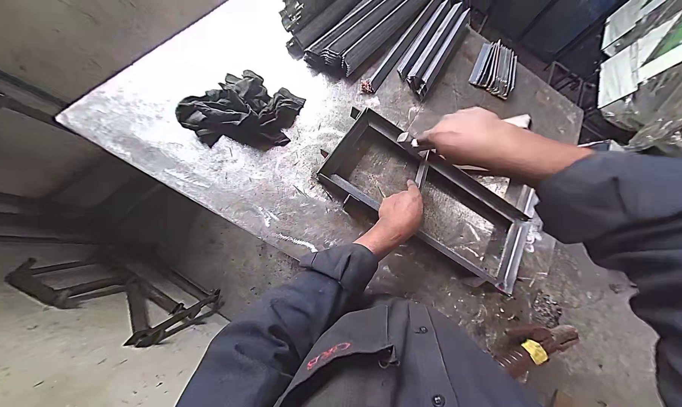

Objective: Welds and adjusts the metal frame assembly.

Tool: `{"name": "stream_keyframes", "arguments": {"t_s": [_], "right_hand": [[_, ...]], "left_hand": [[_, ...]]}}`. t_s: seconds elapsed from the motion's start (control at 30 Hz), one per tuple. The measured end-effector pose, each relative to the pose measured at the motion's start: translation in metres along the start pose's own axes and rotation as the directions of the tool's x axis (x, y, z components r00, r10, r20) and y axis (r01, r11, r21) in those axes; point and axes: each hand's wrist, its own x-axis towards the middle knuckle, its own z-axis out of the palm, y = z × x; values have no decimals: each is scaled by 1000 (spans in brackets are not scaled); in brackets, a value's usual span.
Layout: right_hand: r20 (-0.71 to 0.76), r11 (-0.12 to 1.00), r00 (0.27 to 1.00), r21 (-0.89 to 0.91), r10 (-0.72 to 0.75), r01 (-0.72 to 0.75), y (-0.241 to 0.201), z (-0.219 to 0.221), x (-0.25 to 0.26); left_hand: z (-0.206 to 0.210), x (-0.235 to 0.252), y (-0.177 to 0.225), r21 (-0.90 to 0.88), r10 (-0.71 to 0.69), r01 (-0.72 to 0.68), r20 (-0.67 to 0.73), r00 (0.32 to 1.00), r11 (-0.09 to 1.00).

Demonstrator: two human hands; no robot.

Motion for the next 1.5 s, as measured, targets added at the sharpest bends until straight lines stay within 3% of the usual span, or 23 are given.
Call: {"name": "stream_keyframes", "arguments": {"t_s": [0.07,0.1,0.13,0.2,0.27,0.3,0.43,0.53,0.67,0.77,0.9,0.93,1.0,1.1,1.17,1.27,1.4,1.5], "right_hand": [[-22,946,997,319,71,-60,17,15,-10],[12,840,990,527,140,-126,17,21,-14],[52,671,974,716,220,-190,13,28,-17],[154,222,942,949,298,-225,-8,39,-22],[217,-138,939,973,266,-186,-31,44,-21],[216,-245,944,957,248,-155,-41,48,-17],[181,-449,957,891,224,-63,-79,57,11],[172,-490,946,871,276,-16,-95,57,45],[230,-540,925,841,302,-33,-102,57,66],[240,-590,930,807,278,-32,-100,57,62],[199,-641,947,767,253,10,-100,62,53],[161,-574,948,819,276,28,-100,54,38],[60,-323,948,945,314,47,-97,46,-10],[-126,174,906,983,404,59,-88,81,-81],[-137,352,820,932,556,-83,-95,118,-148],[-106,391,523,791,846,-471,-124,178,-255],[239,72,244,560,940,-826,-176,236,-340],[490,-87,168,455,856,-886,-212,263,-340]], "left_hand": [[-2,0,1,-3,-4,4,3,1000,1000],[-1,0,1,-7,1,-1,-5,1000,1000],[0,0,1,-13,10,-10,-17,1000,1000],[0,-1,-2,-51,51,-53,-41,998,997],[-8,-13,-8,-96,118,-129,-114,986,987],[-14,-24,-13,-97,154,-173,-179,972,980],[-29,-68,-43,-32,194,-230,-429,882,973],[-27,-74,-62,-29,239,-310,-571,786,950],[-26,-68,-67,-104,293,-397,-514,806,912],[-13,-53,-70,-65,313,-437,-604,733,897],[-5,-51,-72,-6,363,-465,-618,698,885],[-6,-52,-74,36,390,-479,-636,665,877],[-6,-55,-73,118,446,-512,-677,585,851],[-13,-54,-70,210,527,-560,-692,494,802],[-18,-48,-75,263,601,-605,-650,464,751],[-24,-44,-78,250,680,-672,-529,508,697],[-24,-42,-80,247,721,-705,-459,519,664],[-15,-40,-86,250,702,-676,-445,556,693]]}}
